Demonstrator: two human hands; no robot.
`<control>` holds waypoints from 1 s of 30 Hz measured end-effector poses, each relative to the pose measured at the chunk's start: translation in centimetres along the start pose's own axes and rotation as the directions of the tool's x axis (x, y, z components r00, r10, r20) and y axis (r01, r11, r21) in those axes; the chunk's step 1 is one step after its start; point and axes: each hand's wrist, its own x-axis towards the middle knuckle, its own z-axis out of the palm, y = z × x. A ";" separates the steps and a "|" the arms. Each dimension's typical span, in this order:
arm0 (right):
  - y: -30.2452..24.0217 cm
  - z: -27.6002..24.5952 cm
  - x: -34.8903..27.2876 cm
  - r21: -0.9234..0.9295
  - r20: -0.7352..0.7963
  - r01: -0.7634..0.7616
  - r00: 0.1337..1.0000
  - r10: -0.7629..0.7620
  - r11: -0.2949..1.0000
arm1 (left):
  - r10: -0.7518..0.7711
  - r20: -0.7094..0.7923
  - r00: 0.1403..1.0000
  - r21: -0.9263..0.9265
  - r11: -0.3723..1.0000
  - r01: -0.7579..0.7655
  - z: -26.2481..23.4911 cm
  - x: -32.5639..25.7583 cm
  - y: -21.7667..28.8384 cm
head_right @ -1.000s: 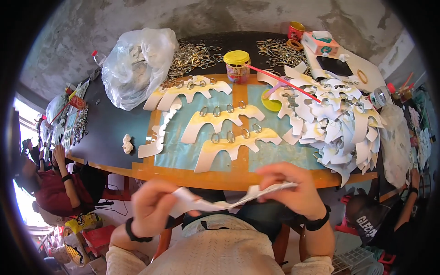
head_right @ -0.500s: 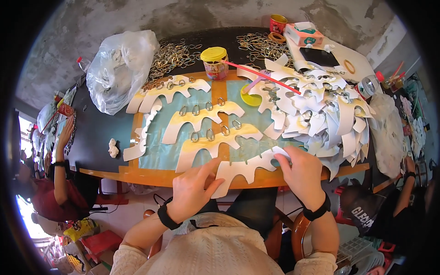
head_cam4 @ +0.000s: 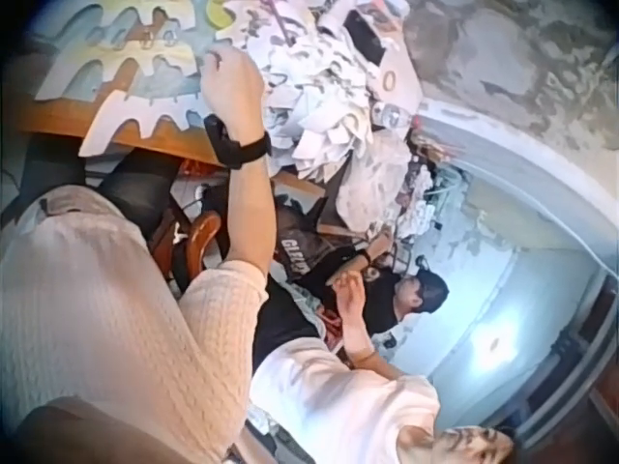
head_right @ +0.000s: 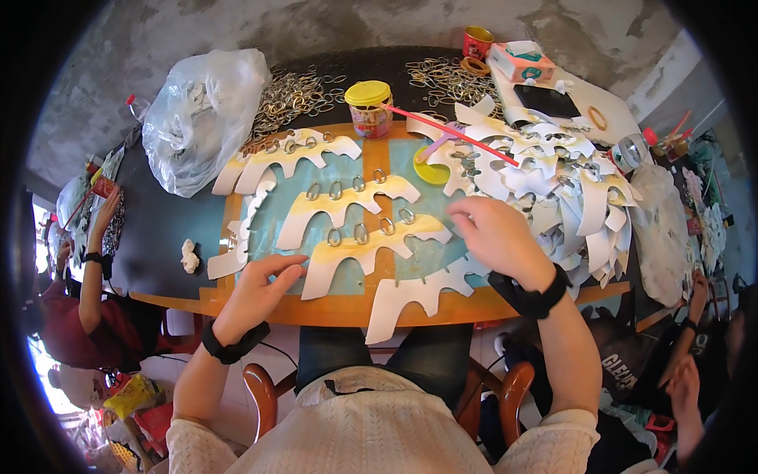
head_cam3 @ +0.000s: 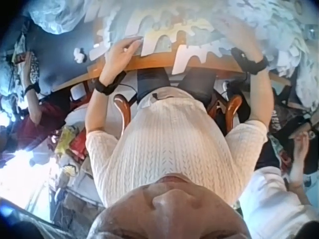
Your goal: The recorder applies glue to white shoe components using a brush and attaches decorative metal rings.
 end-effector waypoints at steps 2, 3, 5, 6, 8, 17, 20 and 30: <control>-0.1 0.0 1.2 -0.092 0.177 -0.039 0.983 0.055 0.995 | 0.030 0.031 0.999 -0.056 0.998 -0.028 0.2 0.4 -0.2; -0.1 0.0 1.5 -0.096 0.179 -0.038 0.982 0.055 0.995 | -0.021 0.081 0.997 -0.077 0.997 0.027 0.2 0.7 0.0; -0.2 0.2 2.1 -0.114 0.257 -0.069 0.962 0.097 0.991 | -0.073 0.130 0.989 -0.099 0.991 0.086 0.3 1.2 -0.2; 0.0 0.3 2.4 -0.116 0.258 -0.068 0.961 0.096 0.991 | -0.085 0.146 0.986 -0.137 0.985 0.105 0.4 1.5 -0.5; 0.7 0.4 2.8 -0.020 0.333 -0.103 0.937 0.103 0.995 | -0.099 0.160 0.982 -0.176 0.976 0.127 0.2 2.0 -0.2; 1.0 0.6 3.0 0.246 0.359 -0.145 0.932 0.049 0.958 | -0.285 0.290 0.913 -0.278 0.888 0.366 0.0 2.7 1.9; 0.6 0.5 2.8 0.273 0.343 -0.142 0.938 0.042 0.951 | -0.269 0.273 0.924 -0.314 0.883 0.350 0.1 2.7 2.0; -0.5 0.1 2.7 0.307 0.272 -0.061 0.962 -0.026 0.950 | -0.123 0.258 0.958 -0.452 0.861 0.232 0.8 2.8 1.6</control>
